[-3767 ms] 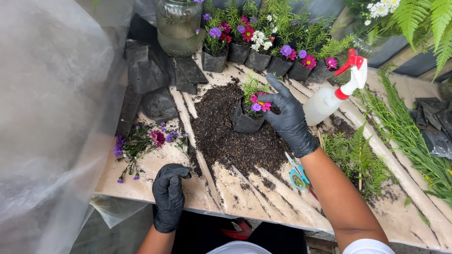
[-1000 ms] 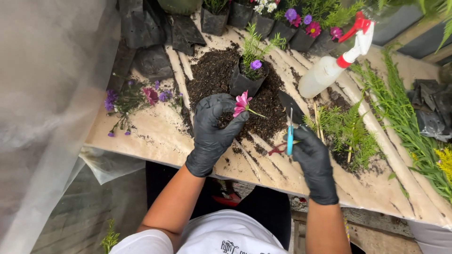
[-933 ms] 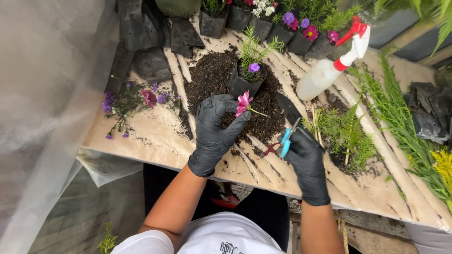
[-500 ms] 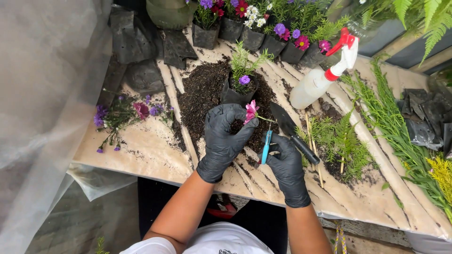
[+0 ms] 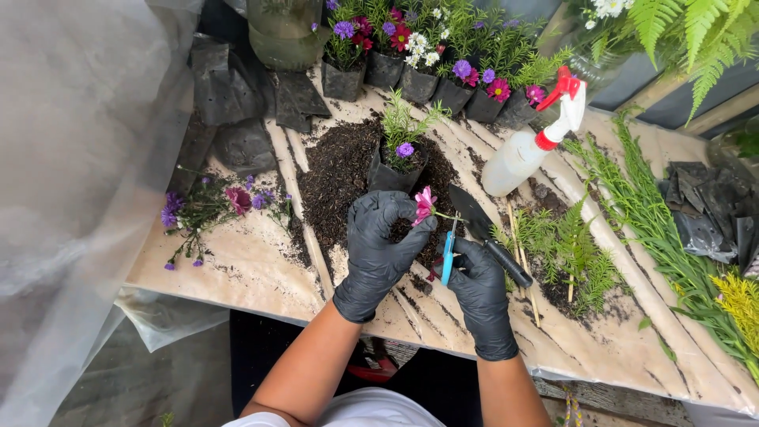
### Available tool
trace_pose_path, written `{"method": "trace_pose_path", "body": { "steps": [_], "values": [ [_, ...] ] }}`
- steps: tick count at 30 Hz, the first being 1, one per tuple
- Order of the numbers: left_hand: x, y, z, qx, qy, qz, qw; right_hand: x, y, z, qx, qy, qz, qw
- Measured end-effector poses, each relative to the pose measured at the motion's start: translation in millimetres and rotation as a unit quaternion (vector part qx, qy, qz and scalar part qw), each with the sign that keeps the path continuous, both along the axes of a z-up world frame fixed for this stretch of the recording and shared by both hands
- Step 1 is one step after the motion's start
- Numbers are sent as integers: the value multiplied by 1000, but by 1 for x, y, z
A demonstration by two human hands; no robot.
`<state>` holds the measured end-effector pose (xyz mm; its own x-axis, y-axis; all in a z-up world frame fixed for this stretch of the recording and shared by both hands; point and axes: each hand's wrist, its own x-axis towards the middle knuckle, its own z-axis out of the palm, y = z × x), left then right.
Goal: The person arranges small purple and pink flowers into a black plastic pot filled with soil. They use scissors to trim the flower stems and a small trowel to adjust the soil around the plants. The person also uses a spray bottle to mist the arrangement.
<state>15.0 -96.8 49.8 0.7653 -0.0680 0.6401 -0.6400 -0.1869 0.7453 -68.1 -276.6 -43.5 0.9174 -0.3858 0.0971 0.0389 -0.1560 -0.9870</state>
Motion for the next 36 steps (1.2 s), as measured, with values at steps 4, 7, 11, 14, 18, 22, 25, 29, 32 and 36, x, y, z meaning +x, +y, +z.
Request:
{"method": "trace_pose_path", "body": {
  "steps": [4, 7, 11, 14, 18, 22, 25, 29, 32, 36],
  "values": [
    [-3, 4, 10, -11, 20, -29, 999, -4, 5, 7, 10, -1, -4, 1000],
    [0, 4, 0, 13, -5, -24, 1000, -3, 7, 12, 20, 5, -11, 1000],
    [-2, 3, 3, 11, 26, -41, 999, -2, 8, 8, 37, 2, -20, 999],
    [-1, 2, 3, 24, 35, -48, 998, -2, 6, 4, 46, -2, -25, 999],
    [13, -3, -20, 66, -28, -37, 997, -1, 3, -4, 65, -13, -23, 998],
    [4, -2, -1, 64, -19, -20, 998, -5, 4, -2, 74, -10, -30, 997],
    [8, -2, -6, 57, 24, -74, 995, -6, 5, 3, 86, -15, -25, 996],
    [7, -7, -7, 95, -27, -37, 994, -8, 4, -1, 86, -16, -37, 996],
    [12, -8, -18, 91, -34, -36, 995, -9, 3, -2, 86, -20, -37, 995],
    [-3, -9, 12, 20, 38, -56, 997, -9, -3, -12, 77, -19, -40, 996]
  ]
}}
